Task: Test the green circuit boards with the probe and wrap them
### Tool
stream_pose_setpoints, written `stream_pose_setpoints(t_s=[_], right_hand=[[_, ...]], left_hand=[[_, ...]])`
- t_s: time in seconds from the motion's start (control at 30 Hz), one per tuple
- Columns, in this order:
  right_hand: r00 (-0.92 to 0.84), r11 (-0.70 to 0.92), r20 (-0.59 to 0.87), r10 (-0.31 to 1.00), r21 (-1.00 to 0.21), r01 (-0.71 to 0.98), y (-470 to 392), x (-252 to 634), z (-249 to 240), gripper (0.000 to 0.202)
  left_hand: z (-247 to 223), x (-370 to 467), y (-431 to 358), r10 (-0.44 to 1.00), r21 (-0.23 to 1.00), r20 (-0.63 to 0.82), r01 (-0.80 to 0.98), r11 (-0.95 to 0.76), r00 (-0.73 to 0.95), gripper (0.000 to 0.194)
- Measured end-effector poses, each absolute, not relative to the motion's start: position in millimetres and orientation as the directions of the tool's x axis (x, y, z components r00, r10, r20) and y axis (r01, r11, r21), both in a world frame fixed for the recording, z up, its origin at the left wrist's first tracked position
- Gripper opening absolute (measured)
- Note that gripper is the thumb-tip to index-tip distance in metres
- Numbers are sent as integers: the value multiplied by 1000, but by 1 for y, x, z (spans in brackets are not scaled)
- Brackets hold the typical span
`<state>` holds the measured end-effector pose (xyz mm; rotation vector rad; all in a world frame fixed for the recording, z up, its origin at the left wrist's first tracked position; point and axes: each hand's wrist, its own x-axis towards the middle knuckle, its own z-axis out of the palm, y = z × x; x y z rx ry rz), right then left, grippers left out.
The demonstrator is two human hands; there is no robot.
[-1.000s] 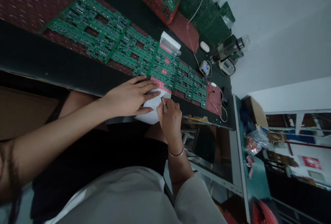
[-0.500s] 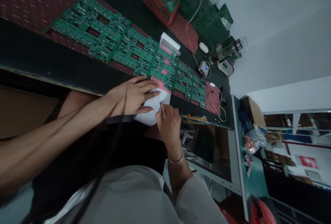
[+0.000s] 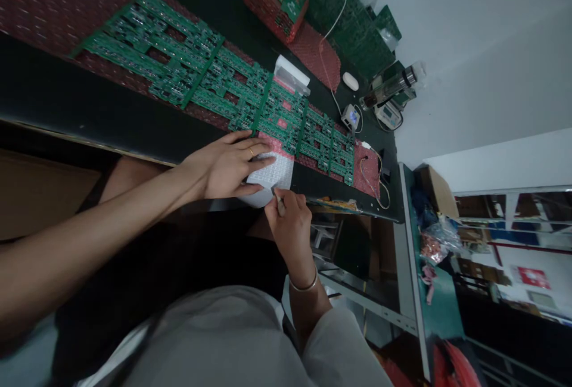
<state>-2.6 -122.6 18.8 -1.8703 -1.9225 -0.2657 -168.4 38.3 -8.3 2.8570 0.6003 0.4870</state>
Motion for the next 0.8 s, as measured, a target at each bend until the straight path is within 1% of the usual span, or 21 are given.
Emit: stream_pose_setpoints(t_s=[0.07,0.13,0.2,0.27,0.37,0.53,0.6,0.7,0.8], right_hand=[[38,88,517,855,-217,972,-120,4,20,13],[92,73,580,810,-255,964,-111,14,19,16],[131,43,624,770,-256,966,-97,25,15,19],[136,27,652,746,-233,972,-80,35,10,22],[126,29,648,752,-223,974,-62,42,1,23],[132,66,588,798,-302,951,-56,43,-5,23],[142,47,556,819,-312,949,-57,43,-6,24],[152,24,532,833,-310,950,-57,42,-6,24],[136,34,563,815,-281,959,-54,41,-7,23]], left_hand=[[-7,-168,37,410,230,279,354,-906,868,63],[-6,-168,35,425,235,285,367,-900,859,64],[-4,-167,33,451,254,298,385,-887,841,65],[-4,-166,33,453,259,314,383,-887,835,65],[-5,-164,33,432,246,315,367,-897,845,63],[-7,-164,32,468,304,305,381,-873,829,67],[-5,-164,33,459,299,297,375,-878,838,64],[-3,-165,34,447,274,261,378,-884,856,57],[-3,-165,34,453,272,250,387,-881,856,56]])
